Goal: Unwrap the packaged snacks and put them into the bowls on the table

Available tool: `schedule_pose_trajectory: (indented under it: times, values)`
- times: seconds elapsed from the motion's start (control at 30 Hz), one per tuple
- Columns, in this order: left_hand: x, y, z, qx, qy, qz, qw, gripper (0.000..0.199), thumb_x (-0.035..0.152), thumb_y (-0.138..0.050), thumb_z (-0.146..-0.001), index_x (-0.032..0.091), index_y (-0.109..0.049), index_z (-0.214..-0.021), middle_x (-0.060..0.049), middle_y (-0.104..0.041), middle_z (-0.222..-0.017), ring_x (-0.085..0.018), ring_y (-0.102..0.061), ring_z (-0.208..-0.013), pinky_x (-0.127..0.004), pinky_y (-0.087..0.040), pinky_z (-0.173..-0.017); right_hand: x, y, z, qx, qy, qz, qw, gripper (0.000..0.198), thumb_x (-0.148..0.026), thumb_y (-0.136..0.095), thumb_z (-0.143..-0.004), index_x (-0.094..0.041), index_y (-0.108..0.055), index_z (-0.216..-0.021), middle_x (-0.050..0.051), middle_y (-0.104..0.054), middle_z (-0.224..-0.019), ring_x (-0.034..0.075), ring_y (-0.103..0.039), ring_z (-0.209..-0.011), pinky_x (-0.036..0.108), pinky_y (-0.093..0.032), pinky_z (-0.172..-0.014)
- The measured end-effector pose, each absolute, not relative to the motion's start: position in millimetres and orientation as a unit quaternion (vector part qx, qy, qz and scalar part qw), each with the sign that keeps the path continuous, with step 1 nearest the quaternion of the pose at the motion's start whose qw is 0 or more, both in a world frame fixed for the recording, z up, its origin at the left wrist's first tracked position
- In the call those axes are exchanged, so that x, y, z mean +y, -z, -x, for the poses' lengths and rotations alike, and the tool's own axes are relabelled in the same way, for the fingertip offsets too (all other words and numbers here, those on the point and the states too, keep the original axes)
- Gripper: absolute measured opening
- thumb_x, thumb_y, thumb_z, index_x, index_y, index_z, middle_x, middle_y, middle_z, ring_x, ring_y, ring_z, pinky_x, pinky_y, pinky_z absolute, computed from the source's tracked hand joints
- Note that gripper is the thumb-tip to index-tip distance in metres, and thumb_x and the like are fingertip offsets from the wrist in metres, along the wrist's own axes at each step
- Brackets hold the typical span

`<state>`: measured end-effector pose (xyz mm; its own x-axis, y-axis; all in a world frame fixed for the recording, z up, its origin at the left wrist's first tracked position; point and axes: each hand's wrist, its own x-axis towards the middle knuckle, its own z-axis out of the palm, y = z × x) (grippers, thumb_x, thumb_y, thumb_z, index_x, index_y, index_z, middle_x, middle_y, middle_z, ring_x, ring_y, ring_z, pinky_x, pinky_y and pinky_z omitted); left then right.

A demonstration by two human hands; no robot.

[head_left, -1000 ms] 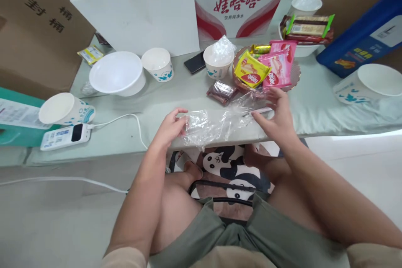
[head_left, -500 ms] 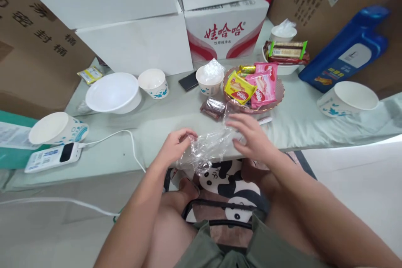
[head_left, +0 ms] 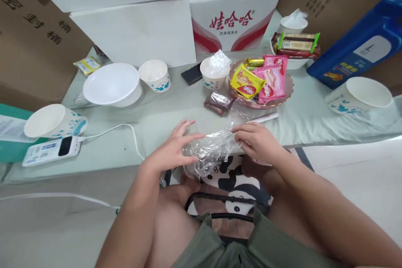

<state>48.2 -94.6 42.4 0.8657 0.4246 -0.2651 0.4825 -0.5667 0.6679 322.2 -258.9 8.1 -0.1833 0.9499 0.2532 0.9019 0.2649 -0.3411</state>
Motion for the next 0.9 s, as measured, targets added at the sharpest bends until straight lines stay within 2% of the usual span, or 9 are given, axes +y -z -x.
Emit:
schedule_pose_trajectory:
  times: [0.07, 0.13, 0.2, 0.33, 0.43, 0.6, 0.67, 0.8, 0.9]
  values:
    - [-101.2, -37.5, -61.6, 0.246, 0.002, -0.873, 0.422, 0.018, 0.038, -0.071, -0.083, 0.024, -0.079, -0.090, -0.008, -0.051, -0.157, -0.038, -0.033, -0.154, -0.057, -0.030, -0.125, -258.6, -10.1, -320.2, -0.768, -0.072, 0.598, 0.217, 0.020, -0.009, -0.050, -0.083, -0.020, -0.066, -0.083, 0.011, -0.078, -0.114, 0.026, -0.073, -0.099, 0.045, -0.052, -0.093]
    - [-101.3, -31.4, -75.5, 0.309, -0.097, -0.805, 0.497, 0.022, 0.037, -0.066, -0.083, 0.020, -0.071, -0.071, -0.011, -0.072, -0.124, -0.032, -0.063, -0.127, -0.050, -0.047, -0.113, -259.4, -11.6, -319.9, -0.771, -0.093, 0.591, 0.219, 0.019, -0.009, -0.049, -0.082, -0.020, -0.065, -0.080, 0.011, -0.078, -0.118, 0.028, -0.073, -0.107, 0.050, -0.051, -0.101]
    - [-94.7, -27.4, -86.0, 0.424, -0.210, -0.662, 0.582, 0.021, 0.037, -0.064, -0.080, 0.018, -0.065, -0.070, -0.009, -0.075, -0.089, -0.022, -0.073, -0.087, -0.037, -0.060, -0.084, -261.8, -12.7, -321.3, -0.775, -0.117, 0.583, 0.214, 0.020, -0.009, -0.049, -0.081, -0.020, -0.065, -0.078, 0.010, -0.077, -0.124, 0.030, -0.071, -0.118, 0.054, -0.050, -0.106]
    - [-72.8, -25.9, -91.6, 0.567, -0.287, -0.417, 0.650, 0.013, 0.028, -0.061, -0.072, 0.016, -0.059, -0.071, -0.003, -0.064, -0.063, -0.008, -0.053, -0.044, -0.017, -0.030, -0.040, -268.4, -14.0, -326.8, -0.787, -0.141, 0.570, 0.187, 0.019, -0.009, -0.052, -0.075, -0.020, -0.067, -0.073, 0.010, -0.070, -0.137, 0.036, -0.059, -0.137, 0.061, -0.048, -0.109]
    - [-62.2, -23.5, -83.2, 0.603, -0.265, -0.437, 0.613, 0.011, 0.022, -0.061, -0.066, 0.014, -0.062, -0.073, -0.004, -0.066, -0.066, -0.005, -0.045, -0.041, -0.017, -0.018, -0.037, -272.6, -14.6, -329.8, -0.792, -0.150, 0.567, 0.169, 0.018, -0.007, -0.054, -0.071, -0.019, -0.067, -0.070, 0.011, -0.068, -0.140, 0.038, -0.055, -0.140, 0.063, -0.045, -0.112]
    - [-60.0, -16.2, -67.1, 0.500, -0.279, -0.579, 0.581, 0.049, 0.022, -0.078, -0.056, 0.020, -0.069, -0.104, -0.008, -0.073, -0.118, -0.016, -0.069, -0.092, -0.021, -0.051, -0.068, -277.0, -17.4, -329.0, -0.797, -0.169, 0.557, 0.164, 0.018, -0.008, -0.053, -0.069, -0.019, -0.068, -0.070, 0.011, -0.068, -0.140, 0.038, -0.056, -0.139, 0.065, -0.043, -0.115]
    - [-58.8, -13.4, -69.4, 0.472, -0.274, -0.612, 0.572, 0.054, 0.026, -0.084, -0.055, 0.021, -0.068, -0.106, -0.009, -0.073, -0.117, -0.019, -0.068, -0.101, -0.025, -0.053, -0.078, -277.6, -19.8, -327.2, -0.799, -0.184, 0.549, 0.165, 0.018, -0.009, -0.052, -0.070, -0.019, -0.067, -0.070, 0.011, -0.068, -0.141, 0.038, -0.056, -0.140, 0.064, -0.043, -0.115]
    - [-49.1, -9.4, -85.9, 0.525, -0.277, -0.599, 0.537, 0.025, 0.037, -0.076, -0.068, 0.017, -0.063, -0.077, -0.001, -0.065, -0.071, -0.012, -0.059, -0.060, -0.022, -0.041, -0.053, -275.6, -24.0, -322.2, -0.792, -0.228, 0.543, 0.162, 0.017, -0.009, -0.051, -0.068, -0.019, -0.065, -0.068, 0.010, -0.070, -0.138, 0.035, -0.060, -0.136, 0.061, -0.045, -0.114]
    - [-41.0, -10.5, -94.3, 0.554, -0.287, -0.552, 0.553, 0.022, 0.035, -0.072, -0.069, 0.018, -0.059, -0.072, 0.003, -0.059, -0.063, -0.006, -0.046, -0.044, -0.020, -0.029, -0.043, -274.2, -26.3, -318.9, -0.779, -0.266, 0.545, 0.160, 0.016, -0.008, -0.052, -0.065, -0.019, -0.064, -0.067, 0.012, -0.073, -0.131, 0.033, -0.066, -0.129, 0.053, -0.051, -0.109]
